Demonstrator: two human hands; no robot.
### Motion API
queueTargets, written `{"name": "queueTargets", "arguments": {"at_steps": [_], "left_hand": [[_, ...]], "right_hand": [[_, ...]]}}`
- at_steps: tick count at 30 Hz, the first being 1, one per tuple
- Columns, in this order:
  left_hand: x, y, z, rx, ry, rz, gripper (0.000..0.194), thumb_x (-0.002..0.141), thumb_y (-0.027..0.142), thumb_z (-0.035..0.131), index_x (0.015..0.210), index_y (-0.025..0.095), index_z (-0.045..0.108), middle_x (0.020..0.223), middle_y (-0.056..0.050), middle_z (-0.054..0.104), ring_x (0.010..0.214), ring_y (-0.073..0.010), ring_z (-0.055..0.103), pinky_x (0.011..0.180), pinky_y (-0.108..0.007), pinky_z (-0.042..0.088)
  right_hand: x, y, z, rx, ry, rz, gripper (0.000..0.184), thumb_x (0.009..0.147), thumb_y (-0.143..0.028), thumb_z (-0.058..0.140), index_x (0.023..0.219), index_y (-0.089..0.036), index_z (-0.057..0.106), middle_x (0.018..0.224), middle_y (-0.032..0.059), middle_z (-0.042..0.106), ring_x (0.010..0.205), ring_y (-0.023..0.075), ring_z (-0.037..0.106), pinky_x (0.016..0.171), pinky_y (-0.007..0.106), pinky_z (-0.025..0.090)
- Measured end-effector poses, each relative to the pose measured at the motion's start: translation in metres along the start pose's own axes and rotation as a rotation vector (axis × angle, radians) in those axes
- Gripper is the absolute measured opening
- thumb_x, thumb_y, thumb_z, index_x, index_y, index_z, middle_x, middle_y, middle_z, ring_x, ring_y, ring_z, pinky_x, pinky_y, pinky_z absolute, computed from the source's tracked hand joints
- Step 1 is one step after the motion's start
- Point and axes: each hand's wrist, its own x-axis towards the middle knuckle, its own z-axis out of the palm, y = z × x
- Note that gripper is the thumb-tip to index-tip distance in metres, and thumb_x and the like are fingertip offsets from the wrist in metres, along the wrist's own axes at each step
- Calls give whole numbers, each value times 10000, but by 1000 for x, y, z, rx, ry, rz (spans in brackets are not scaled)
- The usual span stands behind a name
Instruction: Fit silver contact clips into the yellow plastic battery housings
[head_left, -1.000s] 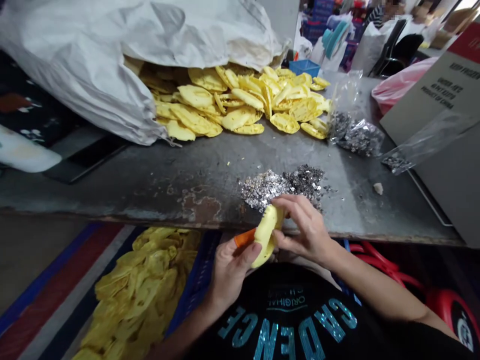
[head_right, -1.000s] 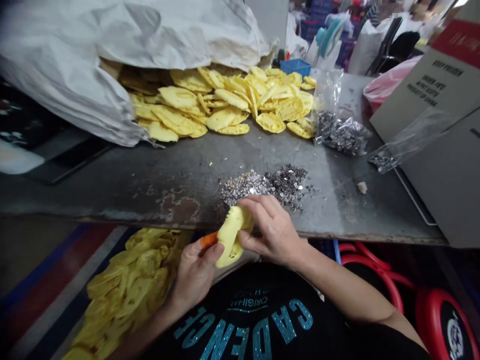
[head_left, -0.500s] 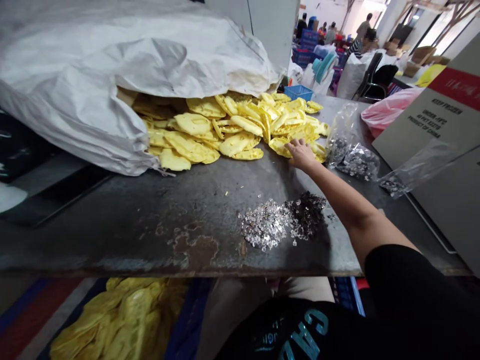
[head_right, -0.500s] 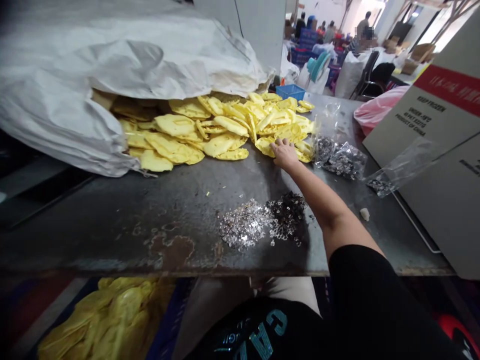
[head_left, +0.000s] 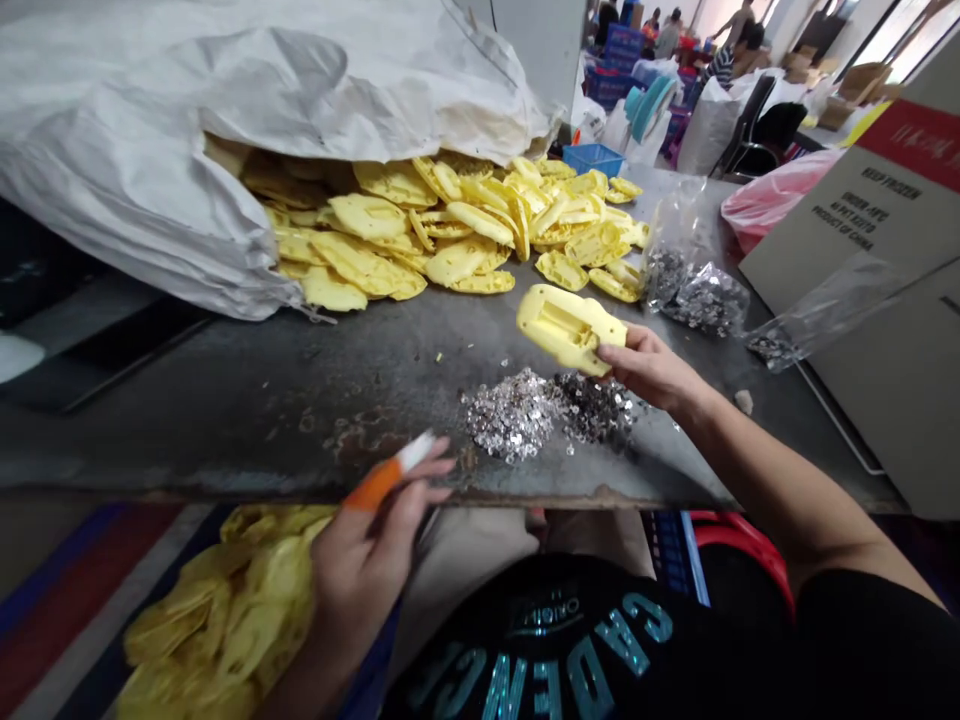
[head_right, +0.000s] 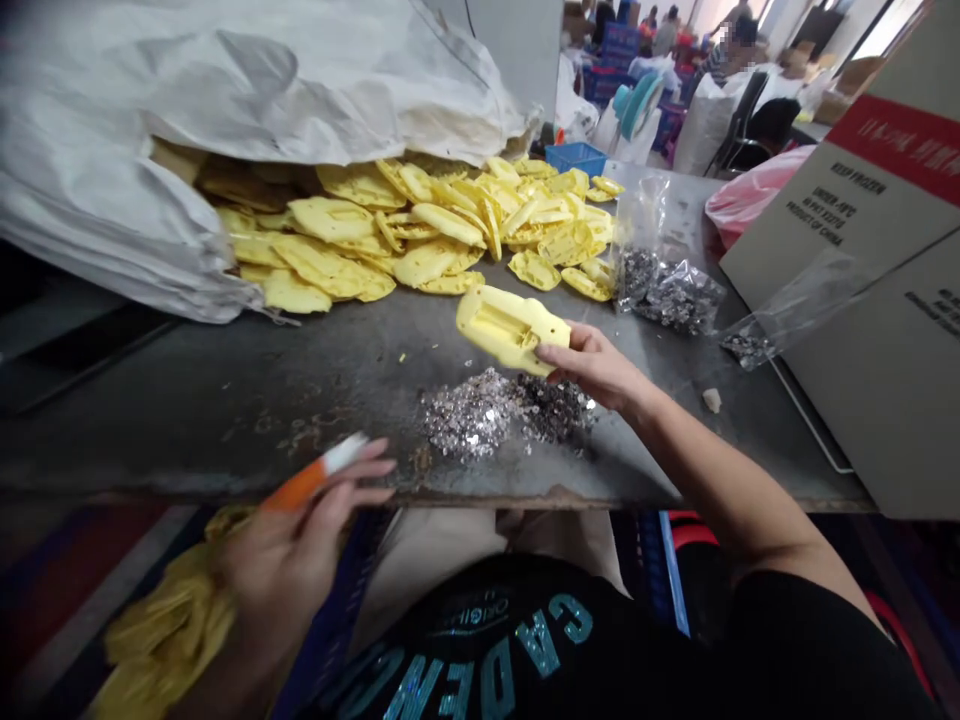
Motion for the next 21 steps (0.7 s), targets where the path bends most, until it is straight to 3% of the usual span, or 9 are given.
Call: {"name": "queueTargets", "arguments": {"at_steps": [1,3,6,10,13,15,17,21], "left_hand": [[2,-3,20,28,-45,34,285,986,377,855,1254,281,851,1412,-66,809,1241,-283,765,941,-346,701],[5,-7,59,-122,-224,62,418,960,442,876,1327,250,817,1572,-130,724,1400,-333,703,1014,-411,688],[5,-9,96,-350,-350,22,573,931,690,834,1246,212,814,1449,-156,788,1381,-341,721,1117,-446,640],[-15,-7,108,-366,-424,-135,497,902,569,916,1287,278,798,1298,-97,853,1293,-338,776,1046,-442,676],[-28,-5,100,-358,-360,-234,545,897,594,910,1335,297,781,1232,-79,877,1171,-334,825,919,-416,720],[-27,-5,88,-318,-327,-313,613,930,666,839,1372,248,760,1184,-96,887,1048,-342,851,827,-412,734],[-20,-6,74,-229,-355,-411,656,943,652,815,1453,252,714,1105,-75,898,902,-335,860,747,-398,729],[-12,-10,57,29,-618,-765,608,912,556,848,1391,197,742,1214,-163,879,826,-336,853,628,-346,685]], "right_hand": [[-22,-3,9,125,-26,16,678,865,-801,781,1188,-206,753,1064,77,837,786,151,752,585,234,618],[-62,-9,23,418,-89,86,555,833,-631,924,1180,-222,780,1092,56,849,808,136,761,609,205,633],[-108,-6,44,675,-157,191,489,798,-446,1007,1185,-227,804,1074,34,854,785,110,744,615,172,630],[-153,14,83,807,-52,269,524,788,-444,1018,1229,-269,795,1051,3,847,760,98,722,661,186,635],[-172,27,101,752,-223,224,508,772,-488,1019,1154,-222,815,1014,2,830,821,109,717,782,227,642],[-182,28,94,629,-376,185,548,783,-461,1016,1215,-198,802,1045,9,828,893,126,745,866,262,639],[-190,26,70,483,-333,151,523,869,-461,953,1287,-201,778,1049,14,832,919,141,767,885,289,627],[-192,34,1,-79,215,-11,193,992,-404,800,1080,-233,820,1019,23,832,939,174,748,897,330,573]]}}
